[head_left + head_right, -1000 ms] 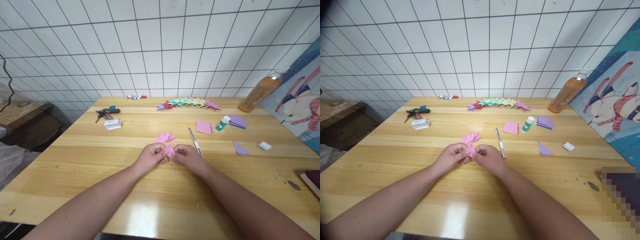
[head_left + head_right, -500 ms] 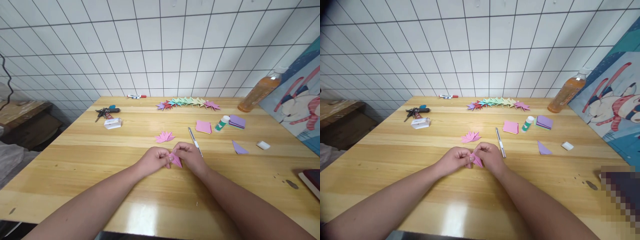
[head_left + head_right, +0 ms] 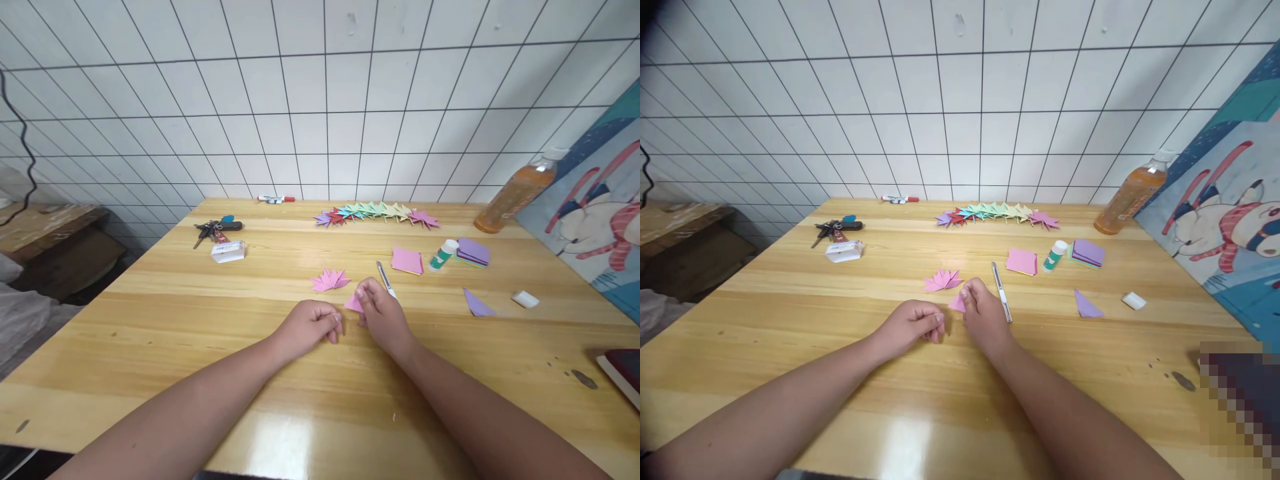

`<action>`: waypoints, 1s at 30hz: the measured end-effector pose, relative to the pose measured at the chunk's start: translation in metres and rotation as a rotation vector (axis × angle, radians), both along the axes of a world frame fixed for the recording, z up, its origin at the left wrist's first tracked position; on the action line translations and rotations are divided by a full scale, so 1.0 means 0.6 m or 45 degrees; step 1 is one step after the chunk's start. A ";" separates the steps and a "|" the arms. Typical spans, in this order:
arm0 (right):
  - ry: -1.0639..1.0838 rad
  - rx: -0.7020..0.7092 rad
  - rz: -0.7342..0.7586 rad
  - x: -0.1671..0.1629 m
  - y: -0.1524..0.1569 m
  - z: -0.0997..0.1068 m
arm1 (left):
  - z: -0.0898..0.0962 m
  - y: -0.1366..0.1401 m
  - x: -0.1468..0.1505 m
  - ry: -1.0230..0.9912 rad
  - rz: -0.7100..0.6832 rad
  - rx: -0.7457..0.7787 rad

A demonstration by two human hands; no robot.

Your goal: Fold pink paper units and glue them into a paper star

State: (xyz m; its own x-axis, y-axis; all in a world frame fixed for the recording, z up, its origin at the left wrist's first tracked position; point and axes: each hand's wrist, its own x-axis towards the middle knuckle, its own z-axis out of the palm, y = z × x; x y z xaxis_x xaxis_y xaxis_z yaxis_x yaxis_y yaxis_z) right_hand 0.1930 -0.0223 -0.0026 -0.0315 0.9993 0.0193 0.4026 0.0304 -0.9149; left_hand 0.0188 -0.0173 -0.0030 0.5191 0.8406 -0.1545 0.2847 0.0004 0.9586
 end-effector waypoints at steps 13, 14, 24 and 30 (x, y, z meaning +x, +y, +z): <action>-0.038 0.039 0.281 -0.009 -0.012 0.006 | 0.001 0.004 -0.001 -0.030 -0.070 -0.056; -0.018 0.025 0.277 -0.010 -0.012 0.006 | 0.001 0.004 -0.001 -0.034 -0.061 -0.066; 0.145 0.077 0.065 -0.006 -0.006 -0.004 | 0.013 0.001 0.002 -0.160 -0.002 -0.065; 0.160 0.044 0.110 -0.007 -0.004 -0.004 | 0.009 0.005 0.004 -0.155 0.122 -0.058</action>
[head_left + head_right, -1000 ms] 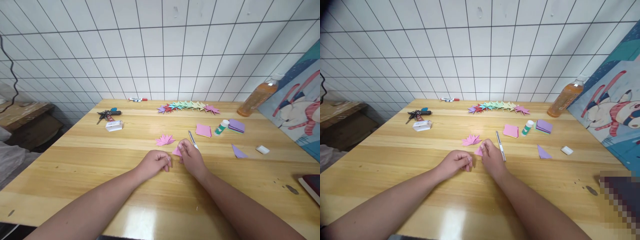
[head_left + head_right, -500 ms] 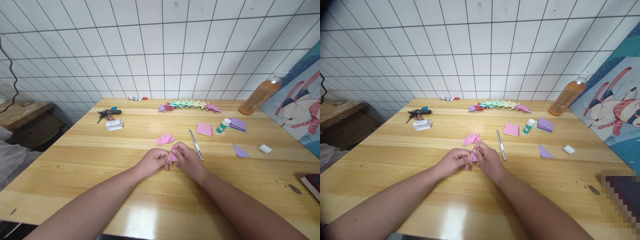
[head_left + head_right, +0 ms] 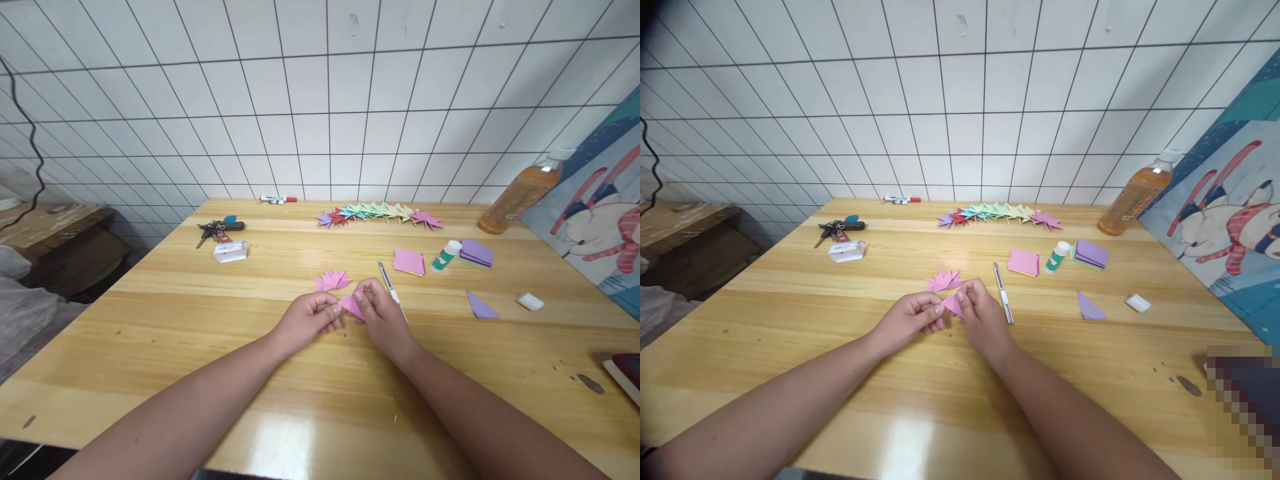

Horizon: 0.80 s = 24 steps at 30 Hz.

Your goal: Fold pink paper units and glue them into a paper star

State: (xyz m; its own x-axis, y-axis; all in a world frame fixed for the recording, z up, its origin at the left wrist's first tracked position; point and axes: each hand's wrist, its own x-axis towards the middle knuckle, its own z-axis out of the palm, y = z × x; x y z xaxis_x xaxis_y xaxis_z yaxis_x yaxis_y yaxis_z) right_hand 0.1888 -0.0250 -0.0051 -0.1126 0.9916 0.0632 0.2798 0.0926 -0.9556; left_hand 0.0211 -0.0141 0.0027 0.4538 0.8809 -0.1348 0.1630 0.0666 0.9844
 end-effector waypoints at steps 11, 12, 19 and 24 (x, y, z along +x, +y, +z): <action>-0.061 -0.001 0.045 0.009 0.008 0.003 | -0.002 -0.001 -0.001 0.072 0.071 0.049; -0.073 0.000 0.044 0.011 0.008 0.003 | -0.002 -0.002 -0.002 0.072 0.068 0.057; -0.116 -0.054 0.135 0.008 0.004 -0.002 | -0.006 -0.004 -0.002 0.013 -0.065 0.086; -0.070 0.014 0.094 0.005 0.003 0.005 | -0.007 -0.001 -0.001 0.066 -0.004 0.085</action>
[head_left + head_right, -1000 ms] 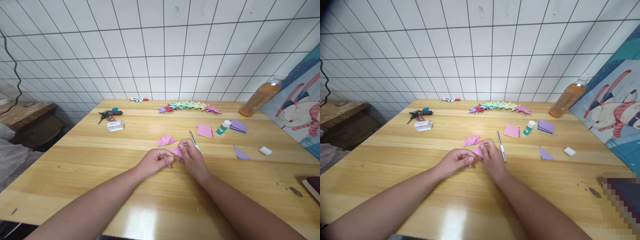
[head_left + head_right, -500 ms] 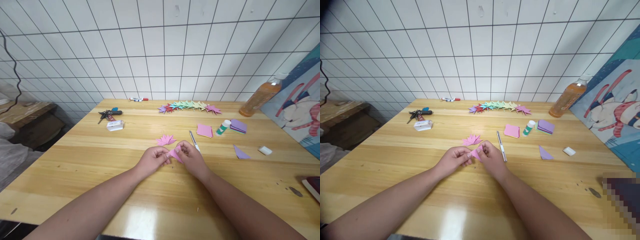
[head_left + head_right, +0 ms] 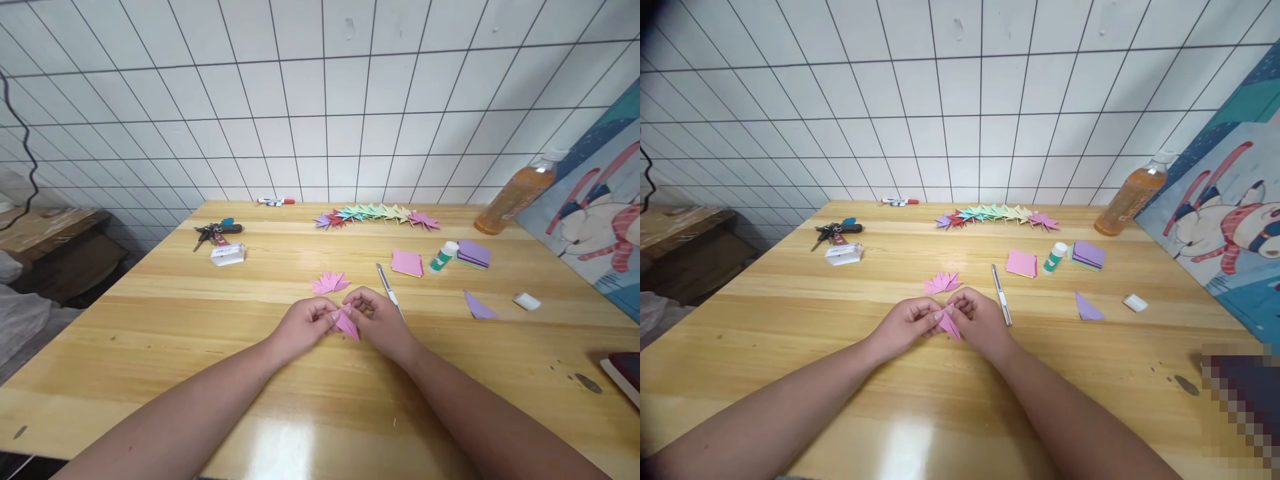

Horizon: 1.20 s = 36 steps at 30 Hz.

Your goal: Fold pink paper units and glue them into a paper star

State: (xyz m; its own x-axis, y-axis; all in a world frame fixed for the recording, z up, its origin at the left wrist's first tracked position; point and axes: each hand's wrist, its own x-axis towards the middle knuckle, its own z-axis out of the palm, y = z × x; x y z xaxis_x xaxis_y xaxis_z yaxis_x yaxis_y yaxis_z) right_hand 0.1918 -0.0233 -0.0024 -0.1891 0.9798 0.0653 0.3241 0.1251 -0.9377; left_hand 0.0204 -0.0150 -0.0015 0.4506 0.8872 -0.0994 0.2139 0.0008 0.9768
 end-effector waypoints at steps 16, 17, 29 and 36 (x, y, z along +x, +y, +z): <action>0.032 -0.070 0.049 0.005 0.004 -0.003 | -0.006 0.006 -0.008 -0.019 -0.029 -0.063; 0.048 -0.088 0.068 0.006 0.005 -0.004 | -0.007 0.006 -0.008 -0.026 -0.012 -0.074; 0.050 -0.069 -0.014 0.009 0.006 -0.003 | -0.001 0.002 -0.003 -0.120 -0.042 -0.082; -0.181 0.110 -0.033 0.013 0.006 -0.004 | -0.004 0.006 -0.003 -0.056 -0.017 -0.129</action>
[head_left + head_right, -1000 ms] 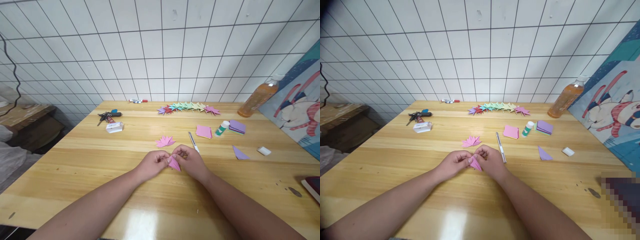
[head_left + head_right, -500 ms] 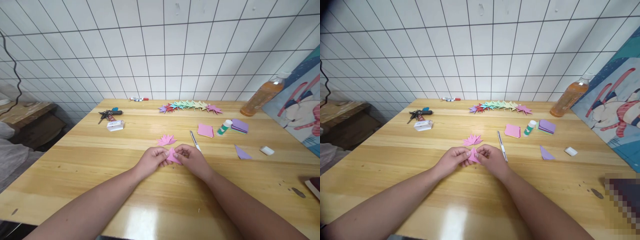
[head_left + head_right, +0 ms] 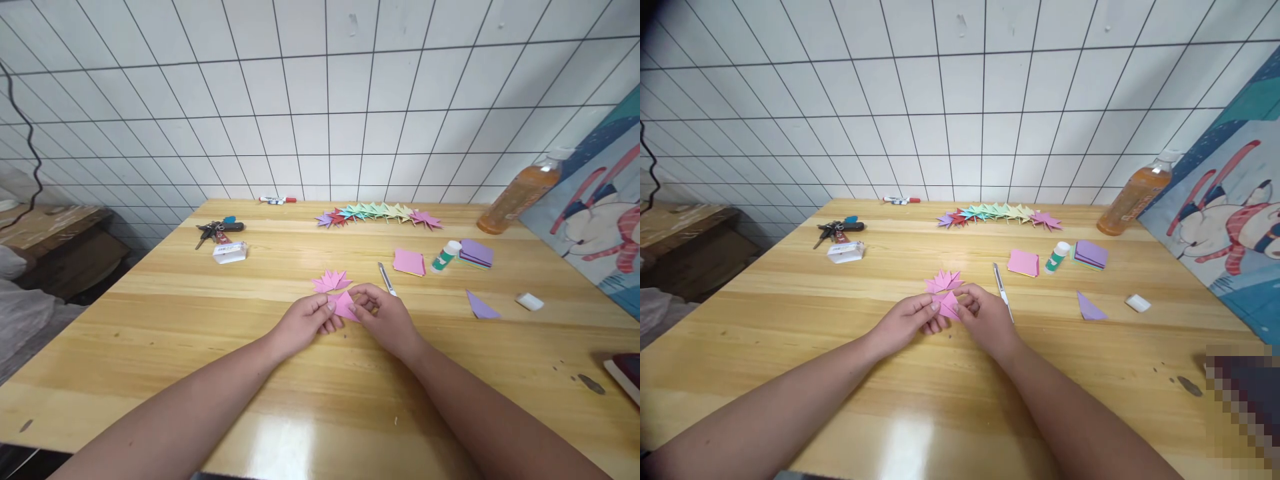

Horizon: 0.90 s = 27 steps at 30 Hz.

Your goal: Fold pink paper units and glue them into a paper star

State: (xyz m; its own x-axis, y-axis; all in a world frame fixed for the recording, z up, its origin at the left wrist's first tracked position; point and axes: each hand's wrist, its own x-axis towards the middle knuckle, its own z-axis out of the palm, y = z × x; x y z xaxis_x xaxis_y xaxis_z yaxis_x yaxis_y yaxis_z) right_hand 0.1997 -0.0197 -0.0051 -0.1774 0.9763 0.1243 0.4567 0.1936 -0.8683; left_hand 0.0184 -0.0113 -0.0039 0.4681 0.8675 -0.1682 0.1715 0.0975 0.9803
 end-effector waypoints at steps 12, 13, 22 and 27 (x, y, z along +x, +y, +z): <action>-0.548 0.210 0.175 0.002 -0.007 0.006 | 0.000 0.006 -0.007 -0.071 -0.025 -0.094; -0.572 0.211 0.169 0.002 -0.008 0.008 | 0.000 0.005 -0.006 -0.050 -0.035 -0.076; -0.668 0.203 0.132 0.000 -0.017 0.023 | -0.001 -0.005 -0.002 0.061 -0.063 0.081; -0.395 0.062 0.062 0.004 -0.012 0.011 | 0.006 -0.004 -0.001 0.066 0.004 0.020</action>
State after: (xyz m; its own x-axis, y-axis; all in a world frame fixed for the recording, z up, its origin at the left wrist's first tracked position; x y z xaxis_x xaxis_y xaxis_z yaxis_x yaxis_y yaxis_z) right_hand 0.2021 -0.0266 0.0016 -0.2607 0.9599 0.1029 0.6876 0.2594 -0.6781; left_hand 0.0179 -0.0136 -0.0005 0.4563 0.8718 -0.1785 0.2217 0.0829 0.9716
